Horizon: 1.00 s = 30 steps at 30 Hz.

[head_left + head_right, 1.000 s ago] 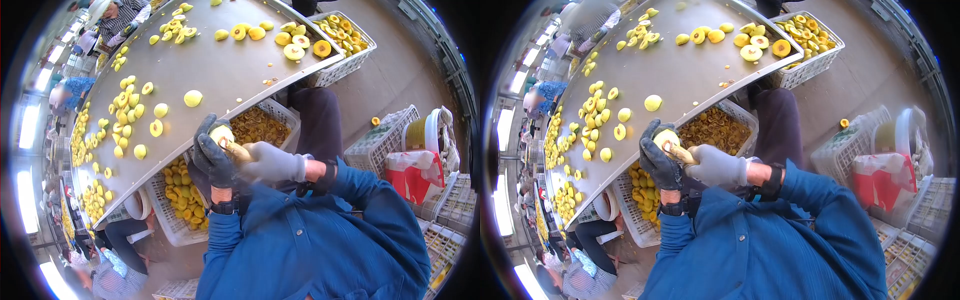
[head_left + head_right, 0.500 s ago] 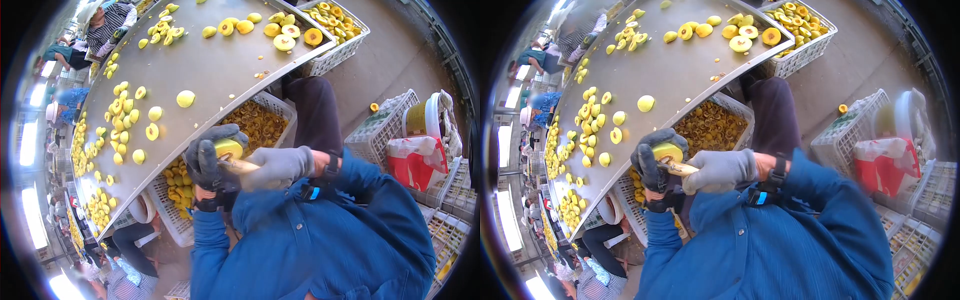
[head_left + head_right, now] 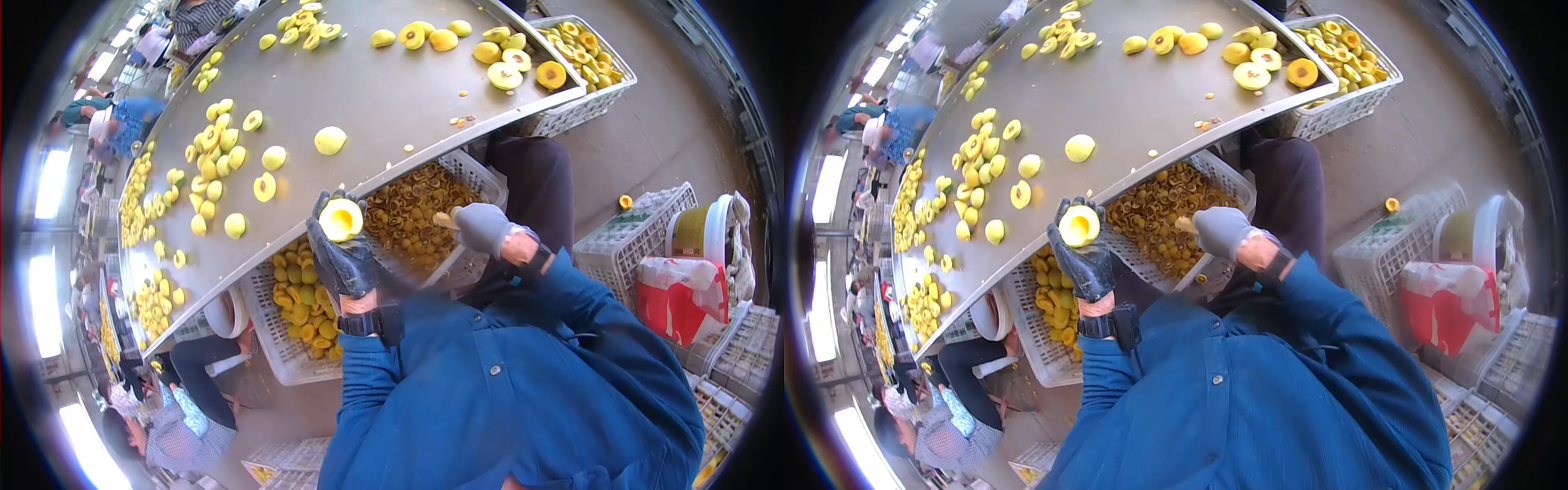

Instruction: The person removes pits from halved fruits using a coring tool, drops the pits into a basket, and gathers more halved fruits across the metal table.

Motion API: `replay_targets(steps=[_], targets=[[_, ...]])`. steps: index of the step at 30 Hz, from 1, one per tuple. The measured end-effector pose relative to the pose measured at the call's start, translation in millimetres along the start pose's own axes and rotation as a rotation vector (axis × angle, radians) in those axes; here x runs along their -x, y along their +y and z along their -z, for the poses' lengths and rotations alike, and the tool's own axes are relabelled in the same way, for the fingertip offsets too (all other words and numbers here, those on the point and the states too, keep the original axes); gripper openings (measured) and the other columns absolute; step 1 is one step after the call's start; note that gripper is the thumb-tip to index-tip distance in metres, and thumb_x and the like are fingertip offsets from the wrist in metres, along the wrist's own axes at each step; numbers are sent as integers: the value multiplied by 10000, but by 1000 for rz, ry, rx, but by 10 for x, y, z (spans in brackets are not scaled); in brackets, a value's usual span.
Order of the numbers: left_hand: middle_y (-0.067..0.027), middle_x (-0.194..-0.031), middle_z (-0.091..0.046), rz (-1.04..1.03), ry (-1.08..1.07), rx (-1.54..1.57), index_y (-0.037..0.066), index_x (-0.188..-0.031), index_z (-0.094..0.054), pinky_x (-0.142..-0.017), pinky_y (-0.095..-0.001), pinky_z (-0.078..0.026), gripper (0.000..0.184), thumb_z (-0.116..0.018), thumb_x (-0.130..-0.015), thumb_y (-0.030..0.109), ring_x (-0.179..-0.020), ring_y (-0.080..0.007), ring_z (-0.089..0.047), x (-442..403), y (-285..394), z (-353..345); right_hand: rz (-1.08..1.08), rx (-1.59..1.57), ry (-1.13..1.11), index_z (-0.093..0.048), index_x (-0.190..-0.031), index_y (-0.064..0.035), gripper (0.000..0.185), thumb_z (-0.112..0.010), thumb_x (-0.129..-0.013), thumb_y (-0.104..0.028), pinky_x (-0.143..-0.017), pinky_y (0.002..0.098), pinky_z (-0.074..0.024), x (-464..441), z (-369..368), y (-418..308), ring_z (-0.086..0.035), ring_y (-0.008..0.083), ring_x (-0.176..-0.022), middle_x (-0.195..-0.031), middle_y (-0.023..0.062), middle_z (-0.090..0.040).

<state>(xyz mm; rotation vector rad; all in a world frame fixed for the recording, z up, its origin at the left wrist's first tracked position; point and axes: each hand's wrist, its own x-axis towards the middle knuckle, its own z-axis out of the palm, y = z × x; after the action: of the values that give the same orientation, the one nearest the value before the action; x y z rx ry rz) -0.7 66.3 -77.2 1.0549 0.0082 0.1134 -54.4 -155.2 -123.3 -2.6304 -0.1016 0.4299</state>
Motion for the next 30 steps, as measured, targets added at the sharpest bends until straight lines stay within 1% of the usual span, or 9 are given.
replay_targets(steps=[7,8,10,11,15,20,23,26,30], targets=[[-177,-1249,-575,-355,131,-805,-31,-1279,-531,-964,-365,-460,376,-450,-1002,211,-1121,-267,-574,94,240,1145,27,-108,7,-647,-866,-29,258,-636,-839,-286,-688,469,-520,46,-368,-39,-661,390,-757,-780,201,-672],[-186,-1244,-577,-215,286,-609,-39,-1269,-537,-976,-382,-448,385,-468,-993,220,-1133,-287,-563,11,446,1473,8,-105,-17,-643,-868,-29,265,-632,-842,-292,-691,469,-519,66,-406,-11,-661,391,-760,-783,200,-673],[-207,-1234,-577,-260,422,-879,-50,-1265,-535,-996,-401,-426,403,-504,-973,226,-1155,-318,-543,-204,702,1764,19,-115,-49,-632,-879,-29,269,-627,-848,-296,-693,473,-516,103,-480,68,-659,395,-763,-788,205,-671],[-219,-1230,-573,-446,400,-1353,-52,-1269,-528,-1005,-404,-416,413,-522,-962,224,-1164,-330,-534,-294,734,1849,23,-121,-69,-627,-884,-29,271,-624,-851,-298,-693,475,-514,117,-521,98,-658,397,-765,-790,208,-670],[-223,-1271,-547,-532,259,-1346,-23,-1289,-521,-1025,-440,-392,497,-632,-897,262,-1184,-369,-516,-1226,789,1692,-9,-115,-122,-624,-905,-33,259,-626,-849,-286,-686,480,-510,130,-471,59,-657,400,-759,-789,216,-667],[-264,-1351,-498,-270,130,-1688,-28,-1369,-446,-1080,-449,-357,738,-708,-820,389,-1266,-422,-457,-2386,245,1873,-51,-129,-112,-621,-911,-34,264,-627,-846,-289,-682,476,-510,159,-425,62,-657,399,-758,-778,215,-664],[-217,-1081,-660,51,-46,-1454,-25,-1207,-557,-824,-412,-541,531,-691,-847,342,-949,-369,-656,-2529,90,1845,-60,-164,-99,-613,-906,-34,269,-625,-846,-296,-679,482,-508,158,-358,30,-654,404,-740,-767,216,-659],[-112,-925,-674,203,-74,-1030,-2,-1126,-593,-563,-296,-526,413,-680,-865,305,-704,-201,-653,-2127,292,1395,0,-225,-16,-596,-935,-37,271,-631,-850,-292,-670,481,-507,86,-294,-69,-653,398,-727,-759,216,-654],[-72,-897,-638,101,-93,-598,6,-1115,-584,-451,-215,-431,330,-651,-886,234,-602,-91,-568,-1346,427,976,92,-369,222,-562,-988,-59,263,-652,-861,-271,-633,457,-511,-95,9,-471,-652,379,-700,-718,197,-642]])
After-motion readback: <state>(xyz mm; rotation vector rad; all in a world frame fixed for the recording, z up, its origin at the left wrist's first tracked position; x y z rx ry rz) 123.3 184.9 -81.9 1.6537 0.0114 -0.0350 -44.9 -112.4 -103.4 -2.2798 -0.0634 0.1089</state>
